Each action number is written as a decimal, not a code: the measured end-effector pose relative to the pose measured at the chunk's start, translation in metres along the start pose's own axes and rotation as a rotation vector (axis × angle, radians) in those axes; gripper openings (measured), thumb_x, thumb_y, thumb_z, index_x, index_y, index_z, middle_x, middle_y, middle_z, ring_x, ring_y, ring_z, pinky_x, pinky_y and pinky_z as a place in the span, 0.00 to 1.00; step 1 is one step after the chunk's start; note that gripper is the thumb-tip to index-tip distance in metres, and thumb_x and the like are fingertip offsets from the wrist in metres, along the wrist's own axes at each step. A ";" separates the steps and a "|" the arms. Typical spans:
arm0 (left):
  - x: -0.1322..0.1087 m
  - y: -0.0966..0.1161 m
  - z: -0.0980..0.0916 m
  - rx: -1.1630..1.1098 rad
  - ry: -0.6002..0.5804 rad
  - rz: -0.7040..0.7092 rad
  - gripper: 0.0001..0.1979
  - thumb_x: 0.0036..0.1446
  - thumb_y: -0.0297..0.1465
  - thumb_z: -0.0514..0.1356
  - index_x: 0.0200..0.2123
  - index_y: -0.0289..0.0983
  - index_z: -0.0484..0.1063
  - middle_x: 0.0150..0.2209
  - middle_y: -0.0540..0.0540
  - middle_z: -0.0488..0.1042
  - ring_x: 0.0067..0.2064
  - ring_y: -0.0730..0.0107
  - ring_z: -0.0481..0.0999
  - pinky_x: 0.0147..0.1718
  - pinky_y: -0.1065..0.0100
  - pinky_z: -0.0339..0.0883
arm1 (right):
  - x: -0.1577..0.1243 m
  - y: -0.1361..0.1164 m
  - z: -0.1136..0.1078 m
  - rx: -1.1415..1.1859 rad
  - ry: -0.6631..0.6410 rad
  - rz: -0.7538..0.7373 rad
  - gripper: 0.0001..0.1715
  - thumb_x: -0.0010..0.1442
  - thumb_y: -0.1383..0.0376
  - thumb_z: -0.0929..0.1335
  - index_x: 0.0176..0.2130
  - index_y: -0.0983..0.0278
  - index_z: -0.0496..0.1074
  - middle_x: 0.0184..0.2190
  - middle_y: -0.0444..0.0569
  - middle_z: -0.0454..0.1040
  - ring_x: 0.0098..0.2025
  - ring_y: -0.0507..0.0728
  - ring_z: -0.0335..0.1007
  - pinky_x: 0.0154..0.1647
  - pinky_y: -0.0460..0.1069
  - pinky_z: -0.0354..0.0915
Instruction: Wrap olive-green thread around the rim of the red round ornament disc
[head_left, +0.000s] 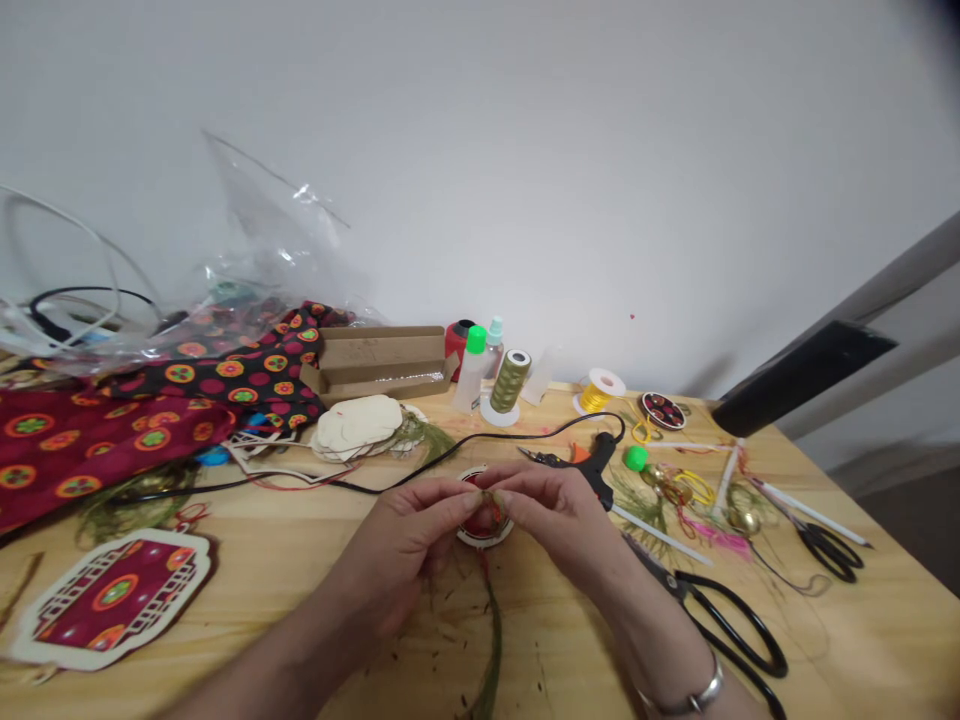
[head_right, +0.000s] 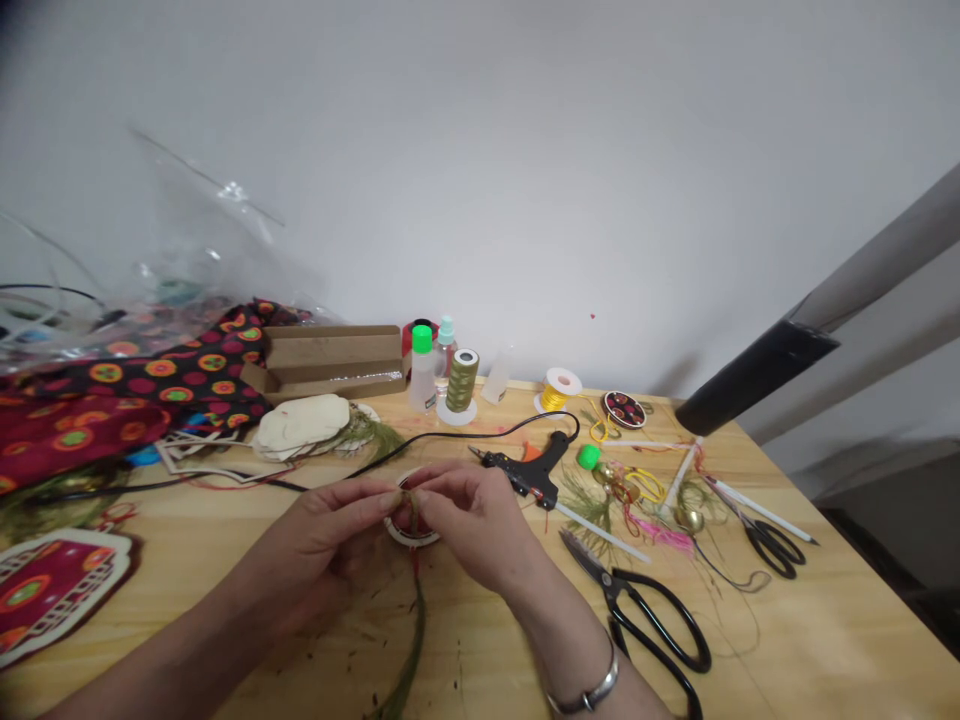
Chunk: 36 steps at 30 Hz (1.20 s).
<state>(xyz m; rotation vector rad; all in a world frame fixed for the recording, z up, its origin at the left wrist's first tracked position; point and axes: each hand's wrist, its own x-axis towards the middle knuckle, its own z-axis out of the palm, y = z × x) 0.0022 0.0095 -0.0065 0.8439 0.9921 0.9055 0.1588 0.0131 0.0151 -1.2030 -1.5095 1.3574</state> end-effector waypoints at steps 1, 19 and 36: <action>0.000 -0.001 0.000 0.005 -0.008 0.004 0.08 0.45 0.34 0.63 0.25 0.34 0.77 0.22 0.50 0.75 0.18 0.80 0.59 0.16 0.75 0.45 | 0.000 0.000 0.000 0.008 0.000 0.005 0.10 0.51 0.69 0.66 0.26 0.67 0.78 0.36 0.52 0.74 0.42 0.57 0.69 0.43 0.50 0.63; -0.002 -0.003 0.001 -0.063 -0.065 0.029 0.05 0.48 0.29 0.62 0.25 0.34 0.77 0.26 0.47 0.76 0.31 0.71 0.69 0.32 0.72 0.61 | 0.002 0.007 0.005 0.167 0.044 0.102 0.04 0.42 0.69 0.71 0.19 0.67 0.73 0.34 0.53 0.73 0.41 0.60 0.69 0.38 0.51 0.65; -0.001 -0.002 -0.001 -0.183 -0.067 -0.095 0.07 0.46 0.32 0.63 0.25 0.33 0.75 0.13 0.59 0.51 0.17 0.83 0.42 0.15 0.75 0.35 | 0.005 0.010 -0.003 0.203 0.110 0.066 0.04 0.41 0.69 0.72 0.20 0.67 0.72 0.42 0.53 0.69 0.44 0.58 0.66 0.47 0.53 0.59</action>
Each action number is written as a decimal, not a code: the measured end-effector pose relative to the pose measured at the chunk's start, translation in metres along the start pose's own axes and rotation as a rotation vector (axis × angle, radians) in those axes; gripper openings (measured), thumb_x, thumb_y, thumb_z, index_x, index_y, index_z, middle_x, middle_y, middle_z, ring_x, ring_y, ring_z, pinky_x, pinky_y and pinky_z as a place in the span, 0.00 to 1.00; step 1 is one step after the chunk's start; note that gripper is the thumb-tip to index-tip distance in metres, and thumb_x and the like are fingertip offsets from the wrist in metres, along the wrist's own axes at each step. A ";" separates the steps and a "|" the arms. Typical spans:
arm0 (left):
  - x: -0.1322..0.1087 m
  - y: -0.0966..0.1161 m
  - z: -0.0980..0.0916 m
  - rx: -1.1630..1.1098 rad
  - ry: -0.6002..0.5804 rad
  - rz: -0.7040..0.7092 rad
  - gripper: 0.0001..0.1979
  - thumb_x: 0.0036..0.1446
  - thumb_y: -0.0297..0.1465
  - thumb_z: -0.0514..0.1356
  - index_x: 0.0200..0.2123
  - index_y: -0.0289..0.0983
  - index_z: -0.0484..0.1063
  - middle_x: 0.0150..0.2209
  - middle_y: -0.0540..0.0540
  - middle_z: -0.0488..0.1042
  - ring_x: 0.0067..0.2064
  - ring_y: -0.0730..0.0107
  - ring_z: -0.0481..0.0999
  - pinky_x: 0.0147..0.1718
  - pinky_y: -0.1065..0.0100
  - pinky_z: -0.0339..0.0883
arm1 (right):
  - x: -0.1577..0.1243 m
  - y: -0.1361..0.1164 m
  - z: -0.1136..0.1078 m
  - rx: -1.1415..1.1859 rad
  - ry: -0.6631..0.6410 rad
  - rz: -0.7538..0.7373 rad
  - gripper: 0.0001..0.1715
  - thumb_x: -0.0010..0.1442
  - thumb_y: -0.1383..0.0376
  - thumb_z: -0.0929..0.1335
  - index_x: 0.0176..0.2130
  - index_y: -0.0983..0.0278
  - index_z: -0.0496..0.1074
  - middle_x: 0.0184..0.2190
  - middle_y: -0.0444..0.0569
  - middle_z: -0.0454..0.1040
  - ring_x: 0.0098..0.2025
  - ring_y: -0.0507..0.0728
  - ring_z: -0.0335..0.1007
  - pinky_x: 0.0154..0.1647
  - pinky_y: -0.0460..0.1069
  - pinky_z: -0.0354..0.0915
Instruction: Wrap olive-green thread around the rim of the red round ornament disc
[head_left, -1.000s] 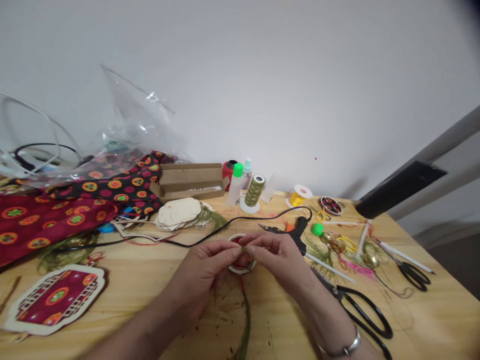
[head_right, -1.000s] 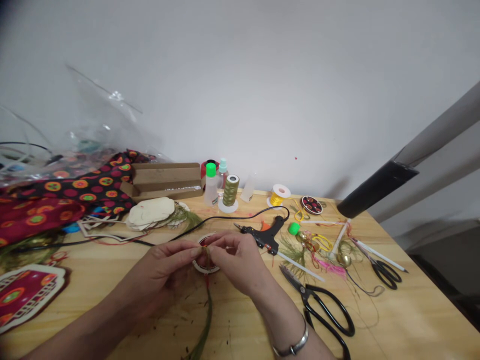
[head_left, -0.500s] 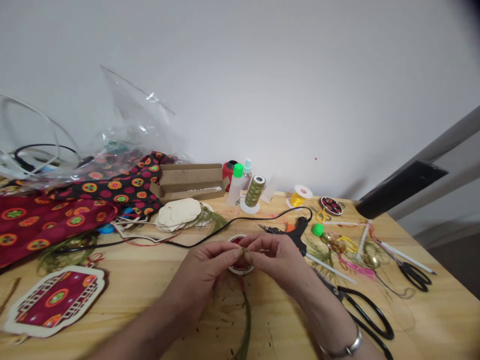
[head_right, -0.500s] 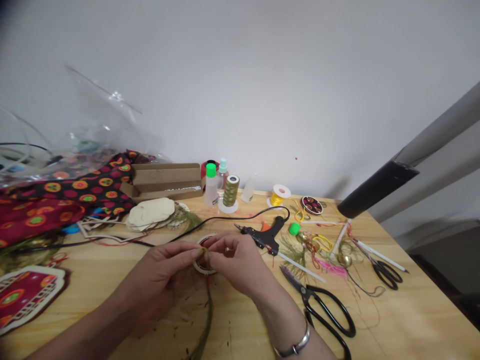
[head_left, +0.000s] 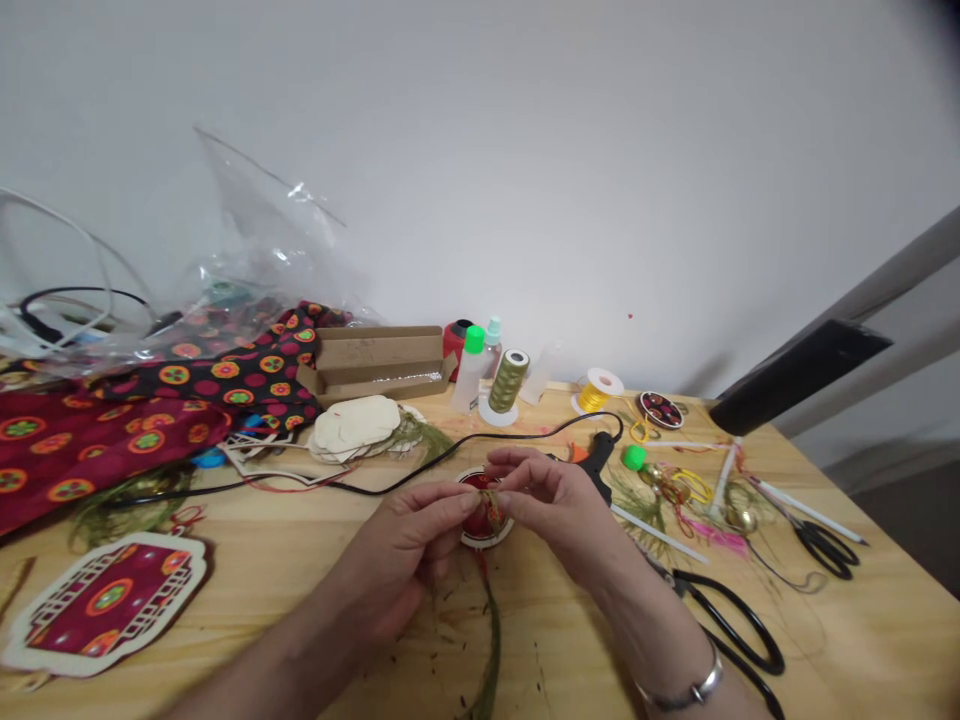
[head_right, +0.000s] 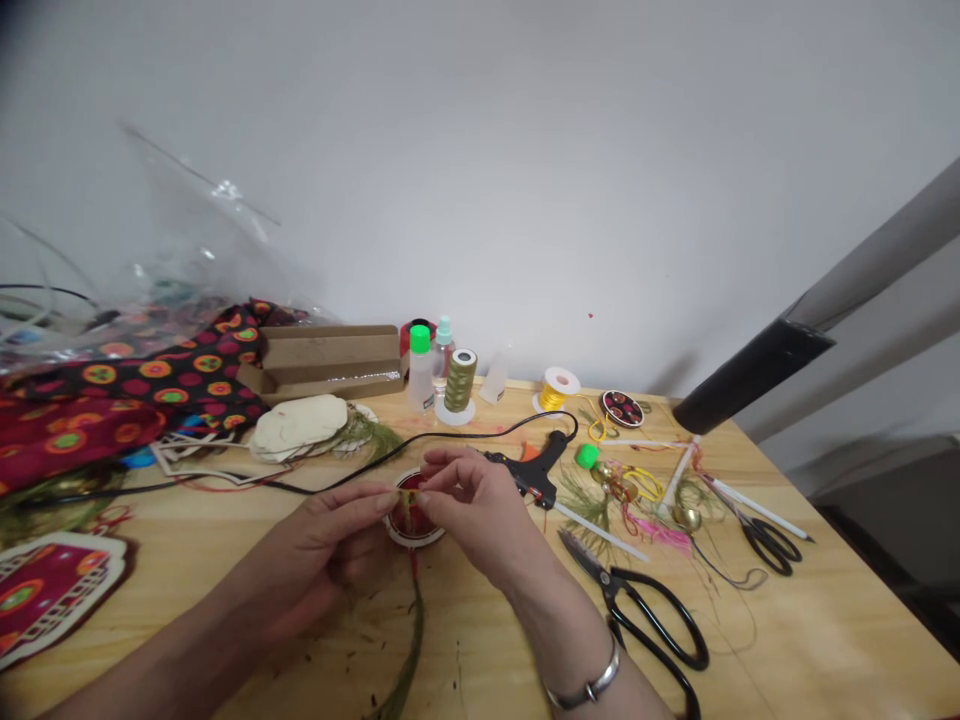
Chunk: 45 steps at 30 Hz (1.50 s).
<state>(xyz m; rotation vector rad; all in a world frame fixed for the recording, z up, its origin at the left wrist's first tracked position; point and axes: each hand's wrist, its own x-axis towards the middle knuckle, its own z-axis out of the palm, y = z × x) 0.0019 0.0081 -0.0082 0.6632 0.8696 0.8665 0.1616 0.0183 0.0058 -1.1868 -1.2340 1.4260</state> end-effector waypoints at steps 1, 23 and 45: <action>0.000 0.000 0.000 -0.005 -0.007 -0.007 0.07 0.46 0.32 0.63 0.26 0.32 0.75 0.13 0.59 0.50 0.17 0.83 0.42 0.15 0.75 0.35 | 0.000 0.001 0.000 0.010 0.002 -0.015 0.04 0.42 0.70 0.72 0.20 0.67 0.72 0.41 0.52 0.69 0.45 0.58 0.66 0.47 0.53 0.59; -0.002 0.000 0.000 -0.059 -0.048 -0.060 0.06 0.47 0.31 0.63 0.25 0.32 0.73 0.16 0.57 0.55 0.18 0.83 0.42 0.15 0.76 0.35 | -0.005 -0.006 0.006 0.078 -0.169 0.086 0.13 0.46 0.71 0.69 0.35 0.66 0.73 0.28 0.47 0.75 0.29 0.51 0.69 0.34 0.48 0.64; -0.002 0.003 0.003 -0.001 0.016 -0.012 0.07 0.44 0.32 0.64 0.24 0.32 0.75 0.13 0.57 0.57 0.16 0.84 0.45 0.14 0.76 0.37 | -0.005 -0.003 0.004 0.123 -0.183 0.063 0.11 0.45 0.67 0.71 0.34 0.65 0.74 0.29 0.46 0.75 0.30 0.52 0.71 0.36 0.49 0.66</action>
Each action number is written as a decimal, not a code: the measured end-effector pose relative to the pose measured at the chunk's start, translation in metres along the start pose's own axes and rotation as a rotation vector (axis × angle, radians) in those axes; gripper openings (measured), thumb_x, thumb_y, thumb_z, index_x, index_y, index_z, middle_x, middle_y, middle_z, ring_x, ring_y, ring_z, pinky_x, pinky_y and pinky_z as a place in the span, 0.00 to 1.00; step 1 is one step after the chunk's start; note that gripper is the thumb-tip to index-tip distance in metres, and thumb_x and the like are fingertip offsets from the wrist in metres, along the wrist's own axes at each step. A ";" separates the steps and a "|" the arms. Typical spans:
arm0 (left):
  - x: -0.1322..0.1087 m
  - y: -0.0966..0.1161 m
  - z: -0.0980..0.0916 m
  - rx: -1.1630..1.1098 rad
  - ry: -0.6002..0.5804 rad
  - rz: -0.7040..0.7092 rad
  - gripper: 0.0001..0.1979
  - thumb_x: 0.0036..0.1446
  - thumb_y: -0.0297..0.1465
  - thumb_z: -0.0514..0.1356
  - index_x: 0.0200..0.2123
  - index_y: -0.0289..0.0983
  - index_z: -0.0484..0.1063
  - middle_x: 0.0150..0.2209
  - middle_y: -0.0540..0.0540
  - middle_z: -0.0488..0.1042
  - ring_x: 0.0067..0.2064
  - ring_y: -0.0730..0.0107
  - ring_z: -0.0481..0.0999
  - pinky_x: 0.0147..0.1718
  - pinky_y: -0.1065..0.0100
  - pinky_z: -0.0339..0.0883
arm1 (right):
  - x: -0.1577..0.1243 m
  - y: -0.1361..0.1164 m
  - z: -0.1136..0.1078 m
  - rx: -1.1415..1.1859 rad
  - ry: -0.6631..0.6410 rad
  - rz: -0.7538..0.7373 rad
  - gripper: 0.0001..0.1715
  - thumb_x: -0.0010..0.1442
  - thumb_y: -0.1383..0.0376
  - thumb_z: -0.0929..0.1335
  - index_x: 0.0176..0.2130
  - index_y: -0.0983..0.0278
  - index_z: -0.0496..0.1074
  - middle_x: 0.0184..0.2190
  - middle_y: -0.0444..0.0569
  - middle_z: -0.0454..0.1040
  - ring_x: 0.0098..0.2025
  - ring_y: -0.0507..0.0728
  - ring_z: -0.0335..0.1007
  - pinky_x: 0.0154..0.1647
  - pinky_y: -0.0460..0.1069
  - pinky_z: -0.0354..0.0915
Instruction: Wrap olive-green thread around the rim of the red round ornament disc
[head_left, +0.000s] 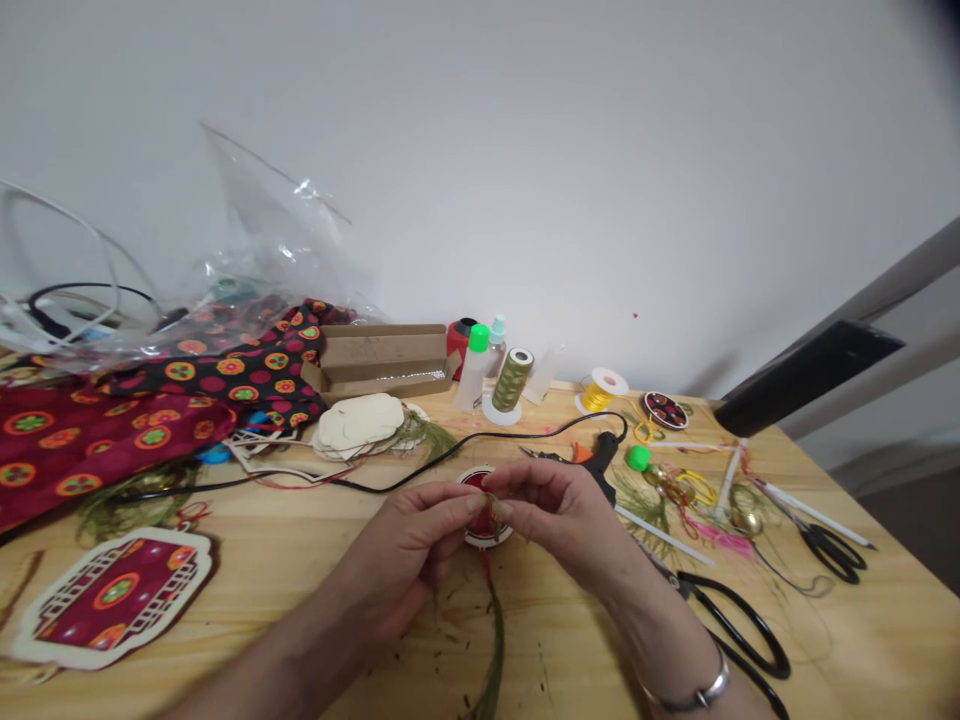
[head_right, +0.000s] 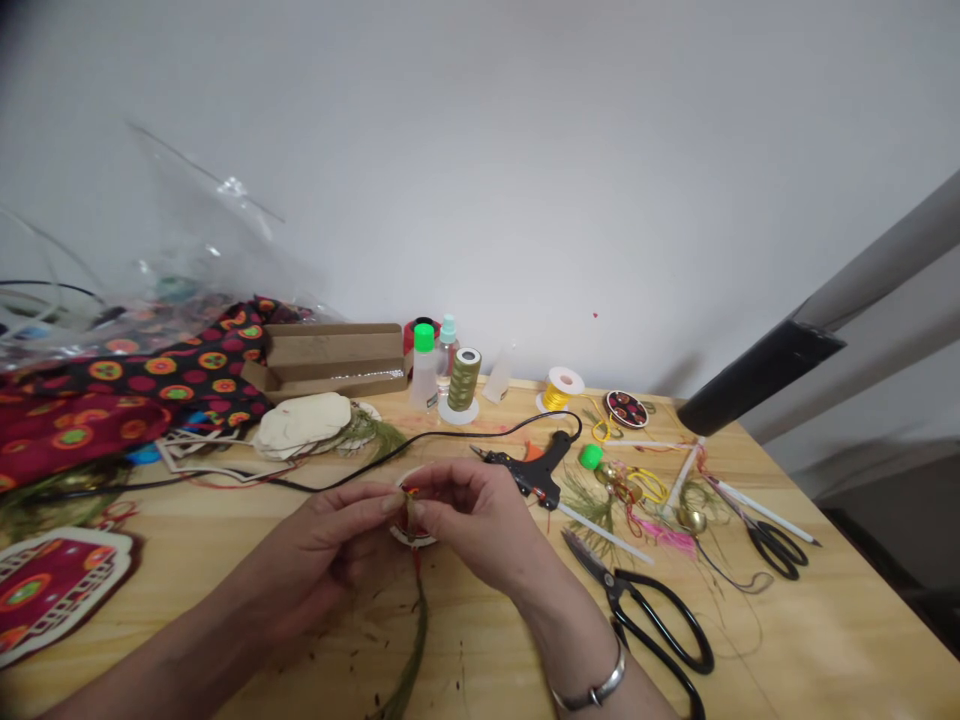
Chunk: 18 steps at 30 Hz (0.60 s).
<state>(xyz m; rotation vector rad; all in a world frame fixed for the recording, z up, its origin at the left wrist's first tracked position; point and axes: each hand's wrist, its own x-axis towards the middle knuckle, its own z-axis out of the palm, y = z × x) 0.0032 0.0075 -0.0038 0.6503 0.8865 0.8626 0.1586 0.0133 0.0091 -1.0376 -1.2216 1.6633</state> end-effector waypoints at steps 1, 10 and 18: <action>0.000 0.000 0.000 0.002 -0.002 -0.001 0.08 0.44 0.32 0.64 0.24 0.32 0.75 0.12 0.57 0.56 0.16 0.84 0.45 0.14 0.76 0.37 | 0.000 0.001 0.000 0.010 -0.009 0.002 0.11 0.45 0.67 0.71 0.34 0.65 0.74 0.29 0.46 0.75 0.30 0.52 0.72 0.36 0.49 0.66; 0.000 -0.002 -0.001 0.049 -0.007 0.030 0.07 0.45 0.32 0.64 0.26 0.32 0.76 0.16 0.53 0.66 0.16 0.84 0.50 0.15 0.76 0.39 | 0.001 0.003 0.002 0.001 0.033 -0.039 0.08 0.45 0.66 0.72 0.29 0.65 0.73 0.24 0.44 0.74 0.26 0.51 0.70 0.31 0.47 0.66; 0.000 -0.004 0.000 0.167 0.014 0.067 0.06 0.45 0.33 0.63 0.25 0.35 0.78 0.16 0.54 0.68 0.17 0.82 0.53 0.16 0.74 0.40 | 0.001 0.002 0.004 -0.062 0.165 -0.050 0.06 0.43 0.65 0.72 0.24 0.66 0.72 0.21 0.43 0.72 0.24 0.49 0.66 0.27 0.45 0.62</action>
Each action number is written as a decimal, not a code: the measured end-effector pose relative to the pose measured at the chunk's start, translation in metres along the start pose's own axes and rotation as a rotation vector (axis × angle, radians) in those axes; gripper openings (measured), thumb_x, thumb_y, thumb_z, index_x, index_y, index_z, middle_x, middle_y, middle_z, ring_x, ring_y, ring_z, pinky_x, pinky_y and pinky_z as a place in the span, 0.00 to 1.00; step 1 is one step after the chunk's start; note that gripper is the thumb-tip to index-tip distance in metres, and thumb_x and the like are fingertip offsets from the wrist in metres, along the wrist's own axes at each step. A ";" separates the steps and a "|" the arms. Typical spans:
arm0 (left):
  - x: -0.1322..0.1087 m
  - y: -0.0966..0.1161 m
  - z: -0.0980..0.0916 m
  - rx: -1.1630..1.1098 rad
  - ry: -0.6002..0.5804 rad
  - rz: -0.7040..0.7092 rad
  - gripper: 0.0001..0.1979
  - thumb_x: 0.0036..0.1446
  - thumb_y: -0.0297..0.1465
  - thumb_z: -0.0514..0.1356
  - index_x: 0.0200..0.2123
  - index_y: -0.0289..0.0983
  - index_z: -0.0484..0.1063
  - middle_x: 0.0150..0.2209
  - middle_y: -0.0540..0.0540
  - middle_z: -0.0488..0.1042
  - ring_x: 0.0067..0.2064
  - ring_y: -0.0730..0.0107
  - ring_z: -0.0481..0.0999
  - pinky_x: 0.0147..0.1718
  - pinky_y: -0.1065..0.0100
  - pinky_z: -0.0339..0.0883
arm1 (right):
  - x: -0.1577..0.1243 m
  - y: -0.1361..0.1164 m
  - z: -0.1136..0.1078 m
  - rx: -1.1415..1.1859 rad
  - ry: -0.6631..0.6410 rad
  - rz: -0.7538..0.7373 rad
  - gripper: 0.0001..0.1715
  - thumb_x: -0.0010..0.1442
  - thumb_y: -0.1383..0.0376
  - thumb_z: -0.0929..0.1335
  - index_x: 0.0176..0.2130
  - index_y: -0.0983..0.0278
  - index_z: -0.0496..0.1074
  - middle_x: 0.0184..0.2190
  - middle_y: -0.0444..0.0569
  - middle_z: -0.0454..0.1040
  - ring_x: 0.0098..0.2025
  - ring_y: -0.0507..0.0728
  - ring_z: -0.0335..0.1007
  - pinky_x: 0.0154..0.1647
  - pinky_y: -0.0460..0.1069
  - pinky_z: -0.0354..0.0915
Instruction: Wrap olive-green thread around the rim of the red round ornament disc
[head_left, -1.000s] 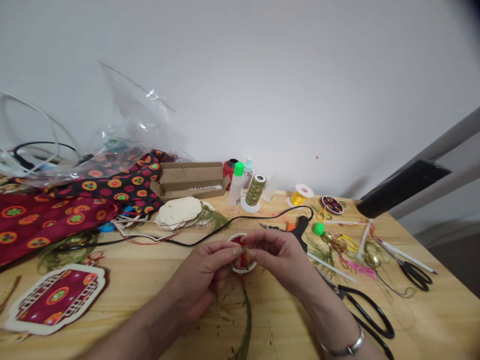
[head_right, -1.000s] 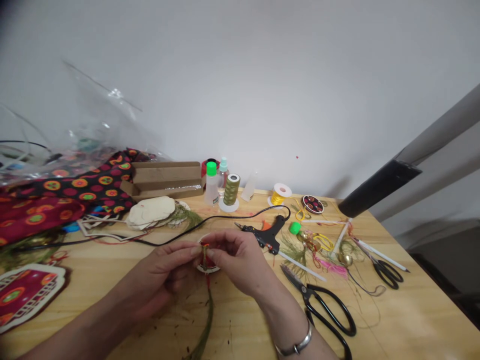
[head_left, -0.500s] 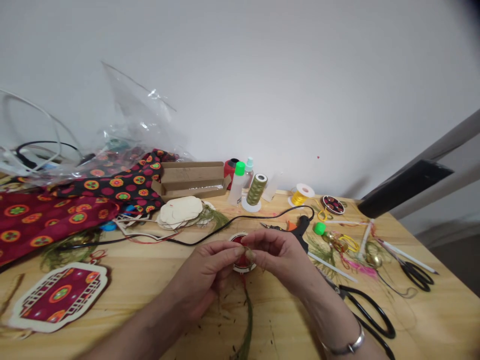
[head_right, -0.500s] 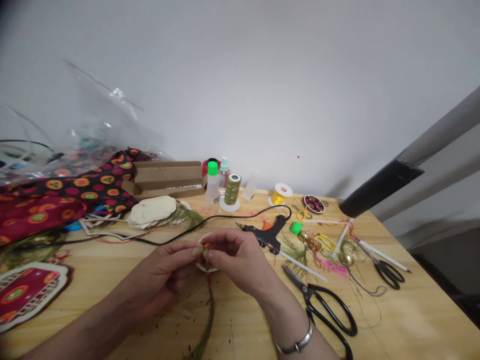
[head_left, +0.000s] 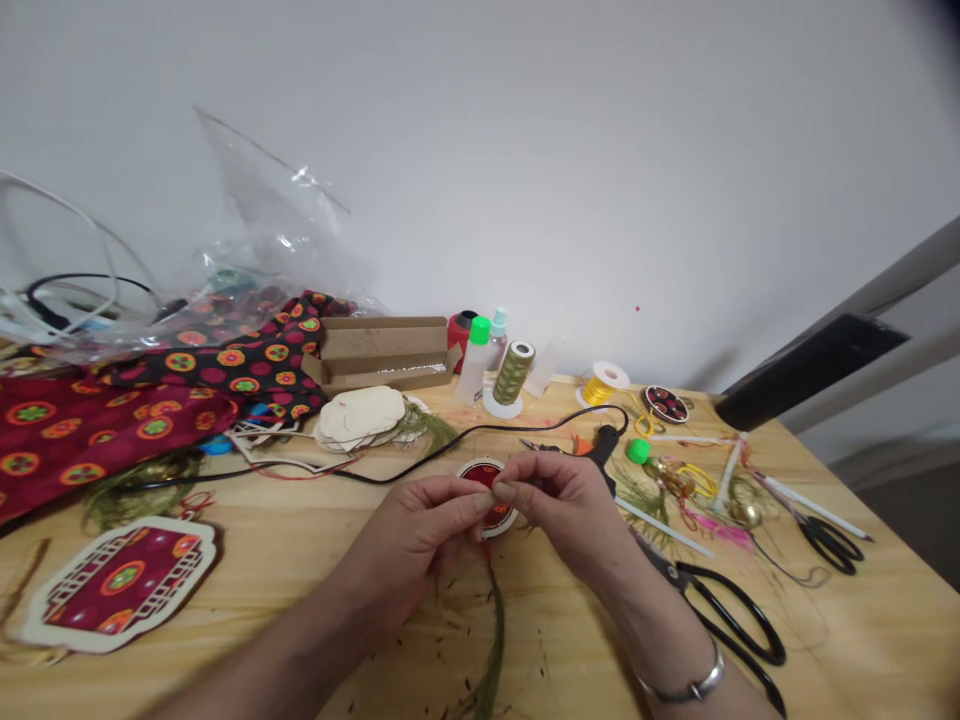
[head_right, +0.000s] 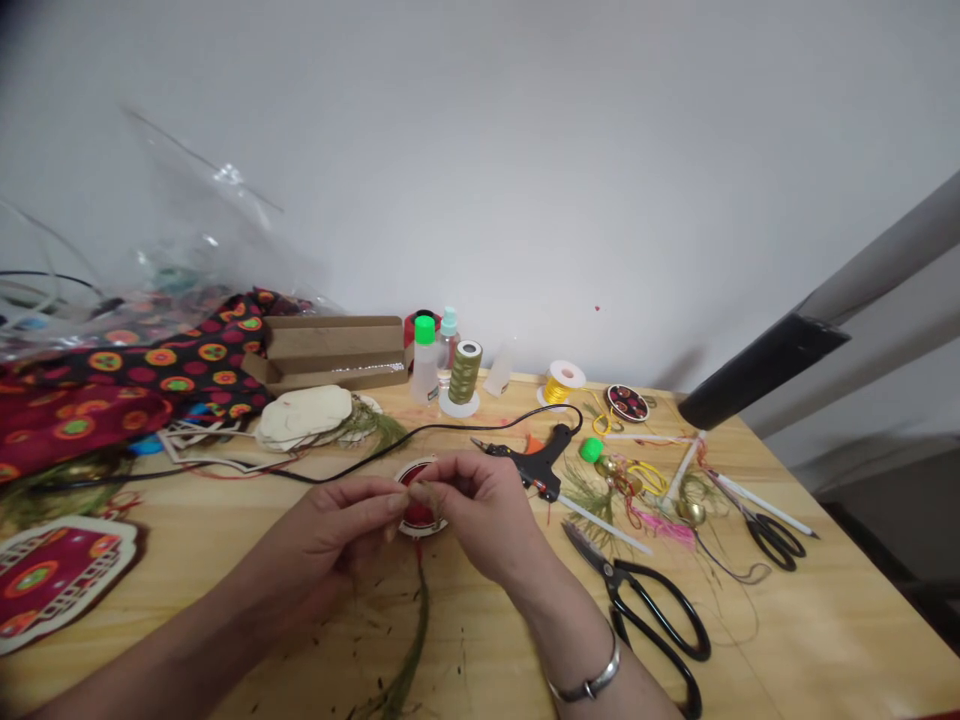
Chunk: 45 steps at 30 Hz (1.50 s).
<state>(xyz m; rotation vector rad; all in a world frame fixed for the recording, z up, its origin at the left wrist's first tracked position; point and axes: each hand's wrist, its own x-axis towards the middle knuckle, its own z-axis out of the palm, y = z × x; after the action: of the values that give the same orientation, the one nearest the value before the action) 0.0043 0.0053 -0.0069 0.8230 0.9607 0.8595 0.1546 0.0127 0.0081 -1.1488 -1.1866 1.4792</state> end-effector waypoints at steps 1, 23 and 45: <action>0.000 0.001 0.000 0.015 0.003 0.010 0.06 0.45 0.32 0.63 0.25 0.36 0.78 0.15 0.54 0.68 0.17 0.81 0.54 0.16 0.74 0.42 | 0.000 0.000 0.000 -0.002 0.002 0.007 0.06 0.43 0.65 0.72 0.23 0.66 0.72 0.21 0.43 0.72 0.23 0.49 0.65 0.27 0.45 0.62; -0.005 -0.006 -0.002 0.783 0.145 0.656 0.09 0.51 0.26 0.57 0.30 0.39 0.77 0.26 0.49 0.77 0.27 0.71 0.73 0.27 0.73 0.64 | 0.000 -0.003 0.003 0.087 -0.027 0.137 0.09 0.43 0.66 0.72 0.22 0.69 0.70 0.15 0.39 0.67 0.16 0.42 0.53 0.17 0.41 0.50; -0.003 -0.008 -0.003 0.853 0.139 0.581 0.09 0.51 0.28 0.56 0.31 0.40 0.77 0.27 0.50 0.78 0.29 0.71 0.74 0.28 0.73 0.64 | 0.001 0.000 -0.003 -0.036 -0.029 0.140 0.09 0.41 0.64 0.73 0.23 0.69 0.73 0.20 0.44 0.73 0.21 0.47 0.64 0.25 0.44 0.61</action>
<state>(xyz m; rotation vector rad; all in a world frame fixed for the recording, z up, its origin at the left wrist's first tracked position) 0.0022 0.0003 -0.0140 1.8559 1.2513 1.0045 0.1569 0.0143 0.0072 -1.2597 -1.1767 1.5899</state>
